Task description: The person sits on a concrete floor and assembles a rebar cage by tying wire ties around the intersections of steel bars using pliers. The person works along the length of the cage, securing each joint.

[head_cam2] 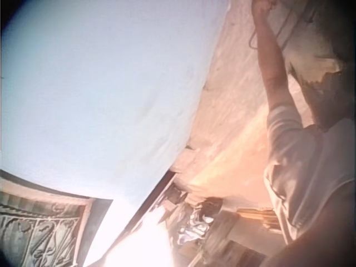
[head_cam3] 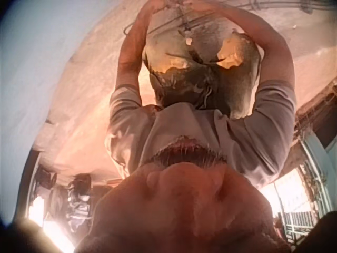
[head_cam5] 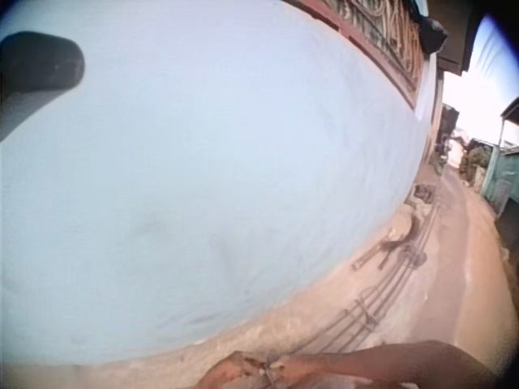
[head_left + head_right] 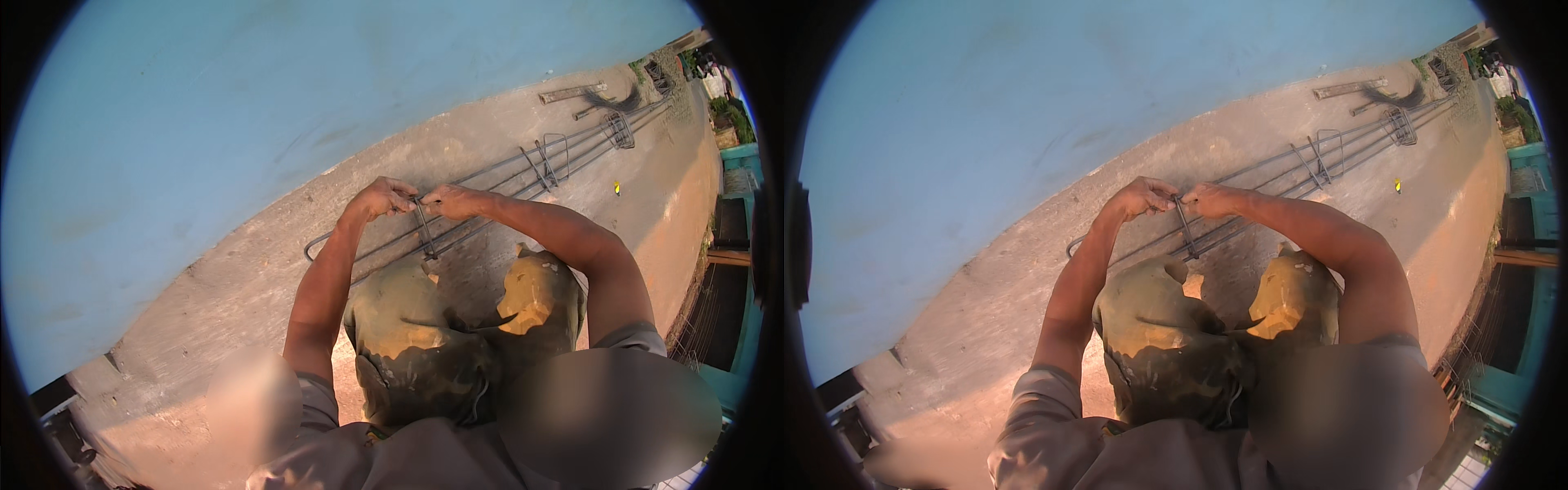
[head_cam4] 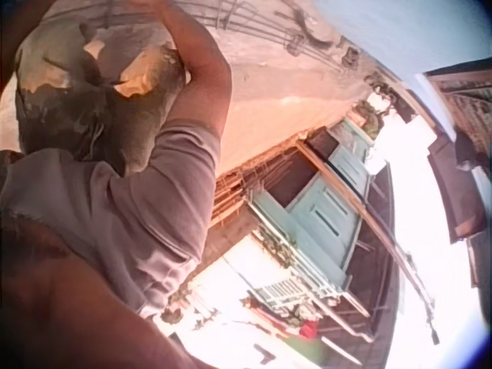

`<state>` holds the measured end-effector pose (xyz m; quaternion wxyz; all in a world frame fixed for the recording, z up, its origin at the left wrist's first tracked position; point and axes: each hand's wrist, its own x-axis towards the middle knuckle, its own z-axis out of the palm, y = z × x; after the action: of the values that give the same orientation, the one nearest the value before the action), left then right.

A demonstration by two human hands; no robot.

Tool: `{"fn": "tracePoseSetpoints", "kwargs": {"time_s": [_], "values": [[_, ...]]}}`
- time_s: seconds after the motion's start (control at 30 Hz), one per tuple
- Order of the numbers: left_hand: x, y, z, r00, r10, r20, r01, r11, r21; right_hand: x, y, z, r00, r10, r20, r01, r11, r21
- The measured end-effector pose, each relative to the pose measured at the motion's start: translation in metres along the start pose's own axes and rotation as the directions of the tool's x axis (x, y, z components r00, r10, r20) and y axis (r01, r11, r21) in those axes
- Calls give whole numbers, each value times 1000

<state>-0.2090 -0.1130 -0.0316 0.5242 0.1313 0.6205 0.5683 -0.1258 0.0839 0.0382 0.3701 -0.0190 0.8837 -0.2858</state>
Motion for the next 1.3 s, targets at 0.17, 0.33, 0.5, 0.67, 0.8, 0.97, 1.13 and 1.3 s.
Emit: {"fn": "tracePoseSetpoints", "kwargs": {"time_s": [0.17, 0.33, 0.5, 0.67, 0.8, 0.97, 1.13, 1.3], "values": [[-3, 7, 6, 999, 13, -37, -5, 975, 221, -1, 16, -2, 992, -120, 39, 121, 992, -47], [-11, 8, 19, 948, 309, -81, -157, 673, 723, -10, 11, 20, 965, -181, -188, 192, 980, 46], [-6, 5, 41, 846, 533, -20, -185, 328, 927, 1, 30, 31, 916, -348, -200, 366, 929, 58], [-6, -5, 49, 884, 452, -119, -2, 258, 966, 13, 42, 31, 898, -400, -185, 418, 905, 74], [-9, -13, 62, 819, 370, -438, 263, 437, 860, 9, 31, 30, 920, -336, -200, 380, 889, 255], [-17, -10, 81, 709, 353, -610, 192, 737, 649, 9, 39, 28, 920, -325, -219, 387, 841, 379], [-27, -16, 80, 661, 414, -625, 13, 827, 562, 15, 34, -8, 906, -416, -78, 423, 898, 121], [-29, -6, 101, 582, 439, -685, 2, 841, 541, 16, -4, -60, 819, -542, 187, 565, 706, -427]]}}
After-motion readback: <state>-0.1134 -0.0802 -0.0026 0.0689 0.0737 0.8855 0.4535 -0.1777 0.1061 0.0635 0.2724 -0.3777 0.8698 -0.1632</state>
